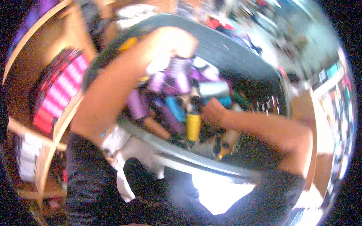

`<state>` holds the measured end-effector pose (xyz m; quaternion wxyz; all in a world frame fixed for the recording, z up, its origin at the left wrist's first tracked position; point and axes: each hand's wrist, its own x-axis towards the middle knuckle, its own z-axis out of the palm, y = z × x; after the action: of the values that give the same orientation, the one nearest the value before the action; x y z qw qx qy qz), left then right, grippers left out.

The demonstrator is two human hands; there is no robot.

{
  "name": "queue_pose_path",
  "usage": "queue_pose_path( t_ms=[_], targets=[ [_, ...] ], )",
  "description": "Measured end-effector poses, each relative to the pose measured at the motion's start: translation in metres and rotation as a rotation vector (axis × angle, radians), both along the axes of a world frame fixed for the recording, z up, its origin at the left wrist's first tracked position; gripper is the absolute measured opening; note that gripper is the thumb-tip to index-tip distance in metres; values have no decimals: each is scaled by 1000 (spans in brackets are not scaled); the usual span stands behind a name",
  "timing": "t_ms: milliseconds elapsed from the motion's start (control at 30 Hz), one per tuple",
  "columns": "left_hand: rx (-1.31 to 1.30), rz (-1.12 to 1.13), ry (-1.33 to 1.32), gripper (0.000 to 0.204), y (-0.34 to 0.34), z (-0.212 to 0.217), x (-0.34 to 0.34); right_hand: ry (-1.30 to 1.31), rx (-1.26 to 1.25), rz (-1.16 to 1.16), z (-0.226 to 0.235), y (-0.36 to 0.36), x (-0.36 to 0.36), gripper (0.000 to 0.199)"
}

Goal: The person sits on the floor and sorts thread spools from a black plastic basket onto a wooden shelf. They pick up spools one by one, arrange them by color, and place them in rows on the shelf.

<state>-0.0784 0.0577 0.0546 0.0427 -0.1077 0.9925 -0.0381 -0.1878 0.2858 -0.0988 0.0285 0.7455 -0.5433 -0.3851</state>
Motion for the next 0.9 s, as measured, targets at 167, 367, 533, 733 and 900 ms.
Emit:
queue_pose_path(
  t_ms=[167,367,533,733,900],
  targets=[
    [-87,-14,337,26,64,46,74,-92,8,-58,44,-45,31,39],
    [412,218,733,33,111,29,244,-204,-62,-153,109,-67,24,64],
    [1039,79,1406,25,164,-67,403,-189,-459,92,204,-37,76,78],
    [1167,226,1950,30,219,-163,488,-709,-894,533,279,-47,117,52],
    [915,349,2173,58,244,-193,525,-1253,-592,711,239,-61,318,44]
  ],
)
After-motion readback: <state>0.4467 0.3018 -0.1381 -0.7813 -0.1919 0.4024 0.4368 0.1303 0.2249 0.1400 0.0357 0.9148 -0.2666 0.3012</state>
